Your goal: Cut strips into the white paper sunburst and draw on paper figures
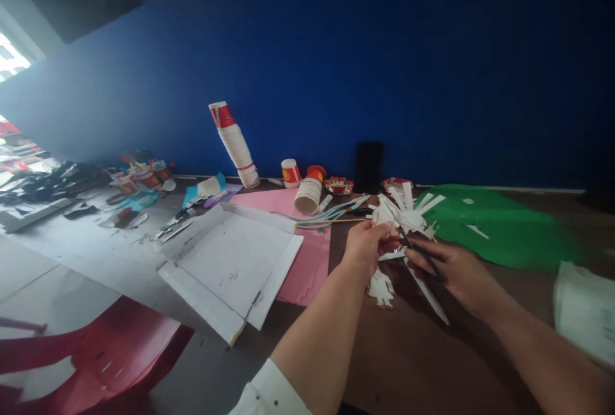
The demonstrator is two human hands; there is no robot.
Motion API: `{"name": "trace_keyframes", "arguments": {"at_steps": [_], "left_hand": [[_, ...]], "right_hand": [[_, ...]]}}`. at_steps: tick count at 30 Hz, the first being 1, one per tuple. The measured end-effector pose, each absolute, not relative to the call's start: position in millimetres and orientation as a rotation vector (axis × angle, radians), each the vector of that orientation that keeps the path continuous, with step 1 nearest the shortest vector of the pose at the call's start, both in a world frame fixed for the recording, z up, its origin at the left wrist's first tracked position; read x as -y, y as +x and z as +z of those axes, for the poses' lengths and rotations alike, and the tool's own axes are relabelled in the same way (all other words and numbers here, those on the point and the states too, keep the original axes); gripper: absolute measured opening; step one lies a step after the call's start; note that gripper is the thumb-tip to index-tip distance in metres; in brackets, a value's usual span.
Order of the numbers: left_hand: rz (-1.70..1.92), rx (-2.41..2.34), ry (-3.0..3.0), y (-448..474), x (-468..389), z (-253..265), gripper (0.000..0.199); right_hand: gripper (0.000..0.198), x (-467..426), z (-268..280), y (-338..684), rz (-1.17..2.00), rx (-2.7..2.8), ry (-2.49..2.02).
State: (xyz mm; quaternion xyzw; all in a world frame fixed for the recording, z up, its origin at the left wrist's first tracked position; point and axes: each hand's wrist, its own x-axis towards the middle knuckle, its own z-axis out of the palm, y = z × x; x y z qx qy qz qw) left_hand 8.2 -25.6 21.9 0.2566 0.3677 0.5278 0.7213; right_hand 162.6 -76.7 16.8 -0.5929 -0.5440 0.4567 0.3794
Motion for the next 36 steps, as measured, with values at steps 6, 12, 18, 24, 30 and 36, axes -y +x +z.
{"name": "trace_keyframes", "arguments": {"at_steps": [6, 12, 18, 24, 30, 36], "left_hand": [[1.167, -0.811, 0.581, 8.6, 26.7, 23.7, 0.014], [1.157, -0.813, 0.580, 8.3, 26.6, 24.6, 0.015], [1.171, -0.811, 0.588, 8.9, 27.3, 21.7, 0.022], [1.178, -0.820, 0.632, 10.1, 25.5, 16.8, 0.028], [1.195, -0.828, 0.664, 10.4, 23.8, 12.4, 0.030], [1.219, -0.833, 0.662, 11.0, 22.5, 12.2, 0.026]], "right_hand": [[0.055, 75.0, 16.2, 165.6, 1.058, 1.496, -1.505], [0.055, 73.4, 11.3, 167.8, 1.020, 1.505, -1.497], [0.055, 74.4, 15.9, 164.7, 0.991, 1.529, -1.498], [0.058, 73.0, 13.4, 164.8, 0.936, 1.543, -1.495], [0.056, 74.3, 15.1, 164.0, 1.005, 1.510, -1.468], [0.059, 76.8, 21.2, 157.8, 1.052, 1.455, -1.479]]}}
